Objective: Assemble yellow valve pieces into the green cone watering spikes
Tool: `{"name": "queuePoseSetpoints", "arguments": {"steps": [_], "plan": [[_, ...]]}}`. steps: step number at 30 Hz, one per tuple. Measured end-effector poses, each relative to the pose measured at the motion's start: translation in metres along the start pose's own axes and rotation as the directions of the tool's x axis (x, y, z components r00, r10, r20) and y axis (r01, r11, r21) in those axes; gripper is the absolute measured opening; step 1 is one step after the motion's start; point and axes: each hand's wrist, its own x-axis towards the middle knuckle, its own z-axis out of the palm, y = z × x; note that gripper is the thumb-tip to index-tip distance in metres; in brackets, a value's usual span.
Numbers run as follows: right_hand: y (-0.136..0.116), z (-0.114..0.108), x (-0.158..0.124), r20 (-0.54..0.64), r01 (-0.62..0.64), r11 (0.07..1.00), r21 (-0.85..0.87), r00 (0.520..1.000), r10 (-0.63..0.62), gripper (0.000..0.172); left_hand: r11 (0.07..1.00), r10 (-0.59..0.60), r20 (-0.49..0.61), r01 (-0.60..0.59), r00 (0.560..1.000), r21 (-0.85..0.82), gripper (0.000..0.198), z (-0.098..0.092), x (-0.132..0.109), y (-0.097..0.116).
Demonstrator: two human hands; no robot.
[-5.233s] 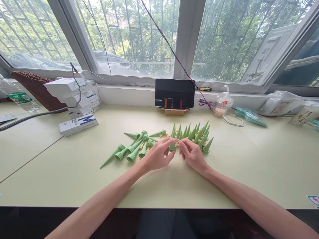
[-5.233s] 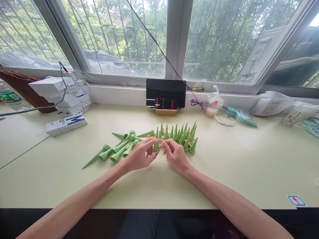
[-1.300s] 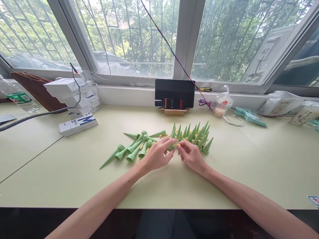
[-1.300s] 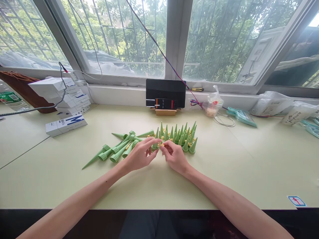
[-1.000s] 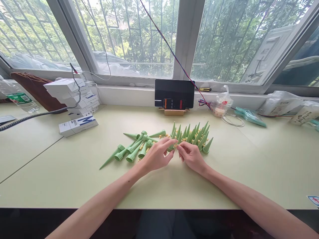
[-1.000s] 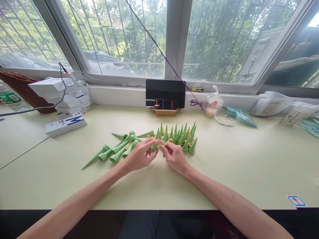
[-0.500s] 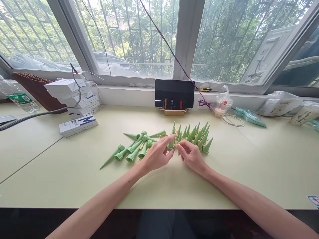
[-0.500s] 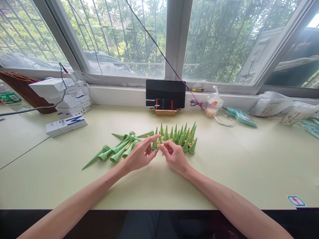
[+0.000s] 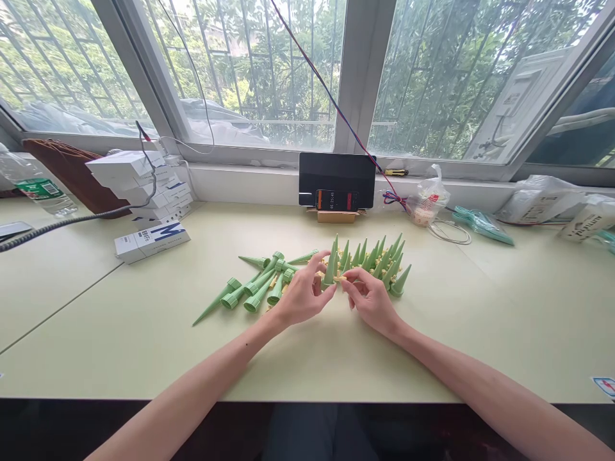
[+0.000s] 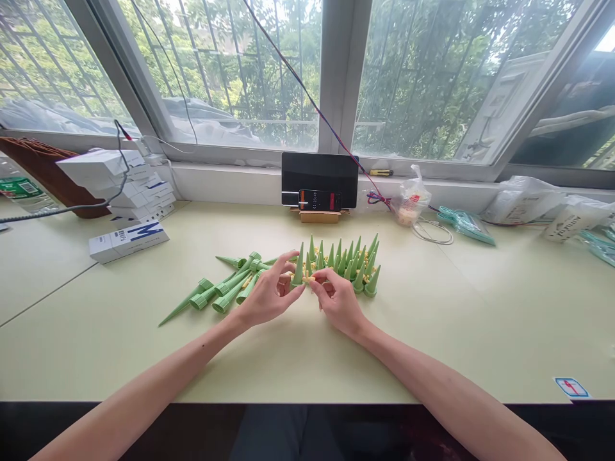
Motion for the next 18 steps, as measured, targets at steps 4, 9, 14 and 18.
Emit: {"name": "queuePoseSetpoints", "arguments": {"steps": [4, 9, 14, 18], "plan": [[-0.001, 0.000, 0.000, 0.012, -0.008, 1.000, -0.005, 1.000, 0.008, 0.025, 0.986, -0.091, 0.043, 0.096, 0.995, -0.137, 0.036, -0.005, 0.002, 0.004], [-0.001, 0.000, 0.000, 0.033, -0.017, 1.000, -0.015, 0.999, 0.017, 0.028, 0.941, -0.212, 0.102, 0.231, 0.972, -0.248, 0.029, -0.011, 0.005, 0.014], [-0.002, -0.001, 0.000, 0.075, -0.015, 1.000, -0.007, 0.997, 0.016, 0.027, 0.918, -0.249, 0.149, 0.282, 0.957, -0.277, 0.027, -0.014, 0.005, 0.019], [-0.002, -0.001, 0.000, 0.092, -0.016, 1.000, -0.018, 0.996, 0.017, 0.028, 0.924, -0.239, 0.175, 0.279, 0.955, -0.261, 0.026, -0.016, 0.004, 0.019]]}}
